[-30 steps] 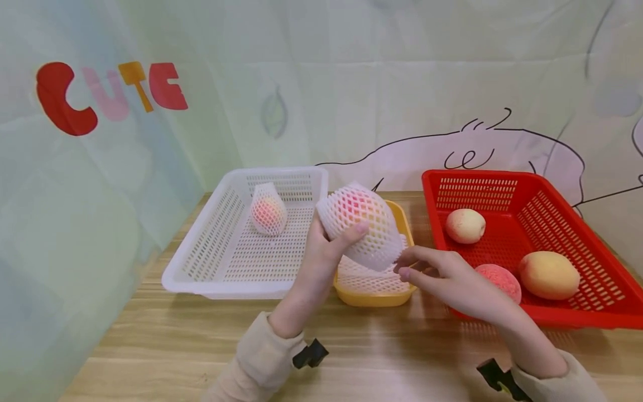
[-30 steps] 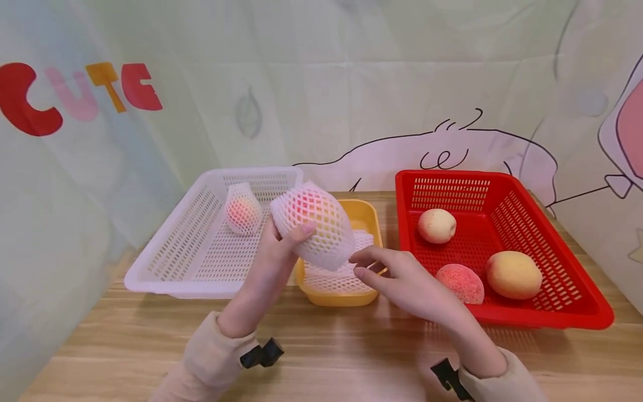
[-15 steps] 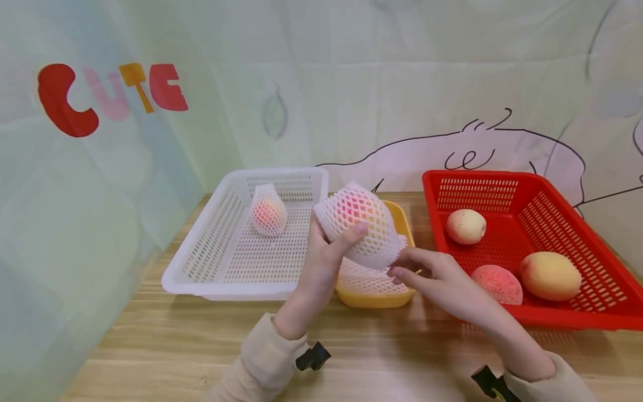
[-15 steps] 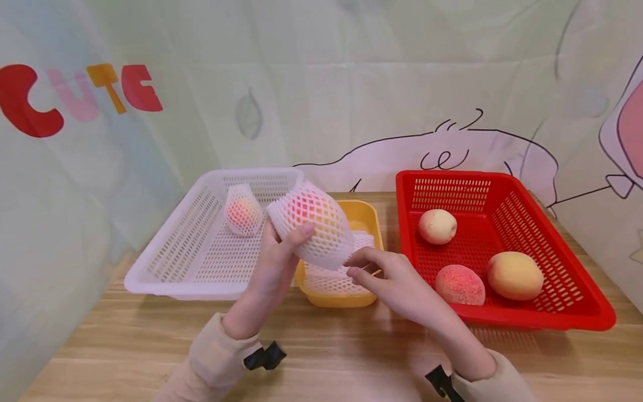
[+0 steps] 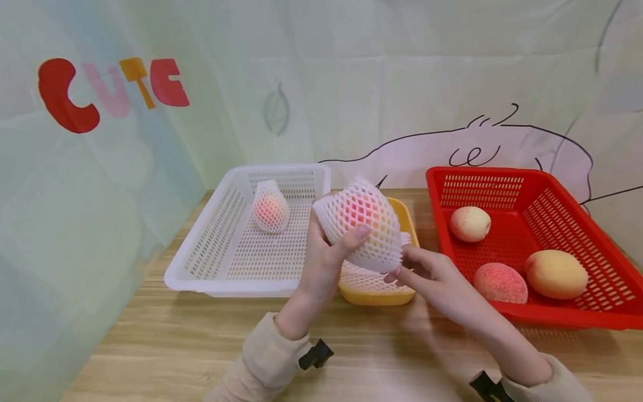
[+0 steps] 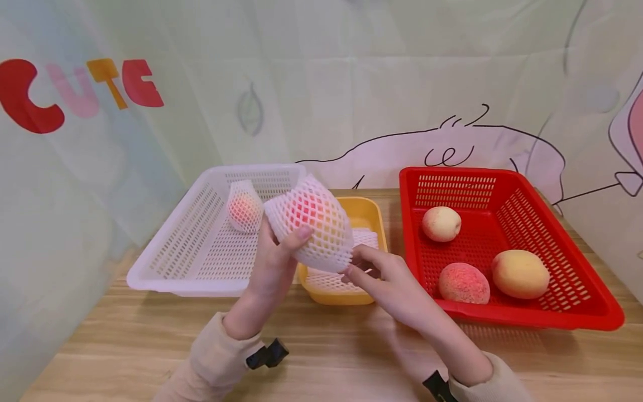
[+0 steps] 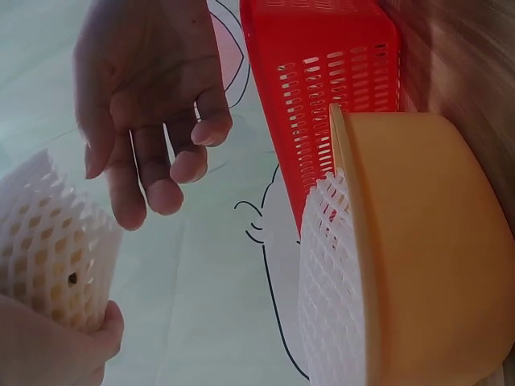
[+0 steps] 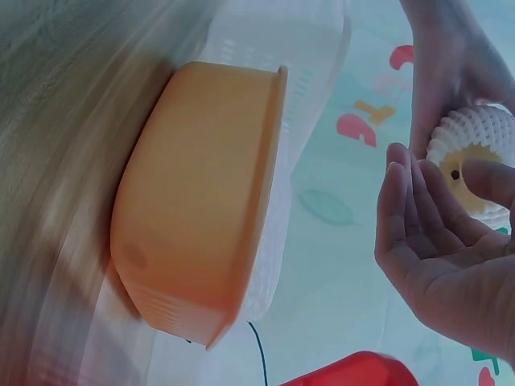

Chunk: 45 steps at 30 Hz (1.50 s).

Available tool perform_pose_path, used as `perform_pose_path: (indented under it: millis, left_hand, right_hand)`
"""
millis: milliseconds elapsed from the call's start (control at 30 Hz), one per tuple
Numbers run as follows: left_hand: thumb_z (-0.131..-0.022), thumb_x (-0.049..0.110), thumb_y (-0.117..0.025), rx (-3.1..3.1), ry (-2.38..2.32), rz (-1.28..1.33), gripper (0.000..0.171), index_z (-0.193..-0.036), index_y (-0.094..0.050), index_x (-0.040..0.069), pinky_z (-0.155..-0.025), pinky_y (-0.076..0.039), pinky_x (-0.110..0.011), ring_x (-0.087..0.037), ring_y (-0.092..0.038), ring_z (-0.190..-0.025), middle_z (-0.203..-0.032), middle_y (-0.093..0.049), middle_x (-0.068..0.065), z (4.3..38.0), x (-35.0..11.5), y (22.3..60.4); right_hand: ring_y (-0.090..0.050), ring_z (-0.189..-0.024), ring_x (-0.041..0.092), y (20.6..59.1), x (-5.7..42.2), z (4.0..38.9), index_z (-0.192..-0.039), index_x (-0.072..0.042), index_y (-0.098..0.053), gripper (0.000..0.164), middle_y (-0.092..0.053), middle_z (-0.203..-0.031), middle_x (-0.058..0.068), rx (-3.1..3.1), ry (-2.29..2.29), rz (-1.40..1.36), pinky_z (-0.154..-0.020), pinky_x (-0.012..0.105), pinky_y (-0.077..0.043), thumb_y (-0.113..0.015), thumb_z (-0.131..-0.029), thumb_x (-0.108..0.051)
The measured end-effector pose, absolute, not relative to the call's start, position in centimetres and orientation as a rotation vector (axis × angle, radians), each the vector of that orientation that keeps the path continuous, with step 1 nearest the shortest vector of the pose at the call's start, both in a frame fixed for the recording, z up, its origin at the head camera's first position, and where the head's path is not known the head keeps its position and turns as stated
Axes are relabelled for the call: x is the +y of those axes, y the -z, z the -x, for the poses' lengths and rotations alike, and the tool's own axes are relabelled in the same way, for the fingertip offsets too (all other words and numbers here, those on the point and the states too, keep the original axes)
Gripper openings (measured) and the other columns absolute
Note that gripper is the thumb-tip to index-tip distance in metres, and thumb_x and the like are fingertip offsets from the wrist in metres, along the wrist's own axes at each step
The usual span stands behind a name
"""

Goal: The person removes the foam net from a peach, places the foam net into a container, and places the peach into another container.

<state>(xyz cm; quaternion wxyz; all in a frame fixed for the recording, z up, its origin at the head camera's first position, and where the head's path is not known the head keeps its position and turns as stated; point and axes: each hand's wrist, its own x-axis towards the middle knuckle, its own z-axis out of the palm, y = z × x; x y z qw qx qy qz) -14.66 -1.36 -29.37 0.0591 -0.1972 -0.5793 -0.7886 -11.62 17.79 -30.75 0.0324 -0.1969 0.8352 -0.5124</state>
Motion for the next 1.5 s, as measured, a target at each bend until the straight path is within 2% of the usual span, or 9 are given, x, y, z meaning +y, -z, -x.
perform_pose_path:
  millis: [100,367,567,667,900,1200,1500]
  left_hand:
    - [-0.072,0.044,-0.076,-1.75,2.388,0.568,0.077,-0.131,-0.037,0.015,-0.087,-0.051,-0.031,-0.017,-0.056,-0.104,-0.12,-0.053,-0.006,14.6,-1.4,29.4]
    - [-0.069,0.048,-0.077,-1.68,2.401,0.494,0.078,-0.128,-0.04,0.013,-0.082,-0.052,-0.027,-0.015,-0.057,-0.1,-0.113,-0.055,-0.004,14.5,-1.2,29.4]
    - [-0.075,0.033,-0.066,-1.614,2.418,0.495,0.059,-0.124,-0.04,0.013,-0.078,-0.052,-0.026,-0.014,-0.057,-0.096,-0.11,-0.054,-0.003,14.3,-1.0,29.2]
    - [-0.077,0.027,-0.061,-1.597,2.425,0.504,0.051,-0.121,-0.04,0.012,-0.077,-0.052,-0.024,-0.013,-0.056,-0.094,-0.107,-0.054,-0.002,14.3,-0.9,29.2]
    - [-0.079,0.024,-0.057,-1.566,2.425,0.513,0.041,-0.115,-0.042,0.013,-0.076,-0.051,-0.023,-0.014,-0.056,-0.093,-0.105,-0.054,-0.002,14.0,-0.8,29.2]
    - [-0.086,0.023,-0.056,-1.538,2.393,0.421,0.032,-0.113,-0.046,0.01,-0.073,-0.053,-0.023,-0.012,-0.06,-0.087,-0.101,-0.058,-0.002,13.7,-0.8,29.1]
    - [-0.093,0.018,-0.055,-1.509,2.407,0.308,0.028,-0.117,-0.048,0.006,-0.079,-0.055,-0.026,-0.014,-0.062,-0.09,-0.105,-0.059,-0.004,13.8,-0.8,29.0]
  right_hand:
    - [-0.066,-0.091,0.022,30.7,17.8,11.6,-0.113,-0.006,-0.062,0.022,-0.07,-0.098,0.007,2.557,1.584,0.611,-0.082,0.024,-0.054,-0.055,-0.097,-0.018]
    - [-0.065,-0.094,0.028,30.9,17.6,11.9,-0.121,-0.001,-0.058,0.029,-0.068,-0.106,0.013,2.486,1.614,0.585,-0.083,0.029,-0.056,-0.055,-0.096,-0.016]
    - [-0.067,-0.092,0.023,31.3,17.4,11.9,-0.116,0.002,-0.059,0.028,-0.067,-0.105,0.016,2.447,1.684,0.597,-0.081,0.025,-0.056,-0.061,-0.092,-0.012]
    - [-0.066,-0.094,0.022,31.5,17.3,12.0,-0.121,0.001,-0.058,0.032,-0.066,-0.109,0.017,2.41,1.711,0.588,-0.082,0.024,-0.056,-0.063,-0.091,-0.012]
    - [-0.066,-0.094,0.014,31.7,17.0,11.9,-0.126,0.002,-0.055,0.035,-0.064,-0.115,0.021,2.348,1.763,0.628,-0.084,0.029,-0.056,-0.059,-0.094,-0.012]
    - [-0.062,-0.095,0.01,31.6,16.9,11.7,-0.123,-0.001,-0.058,0.033,-0.065,-0.112,0.007,2.326,1.824,0.598,-0.085,0.023,-0.053,-0.058,-0.095,-0.017]
    - [-0.065,-0.099,0.013,31.6,16.6,11.7,-0.137,0.001,-0.047,0.05,-0.056,-0.13,0.023,2.17,1.849,0.517,-0.087,0.026,-0.054,-0.06,-0.093,-0.018]
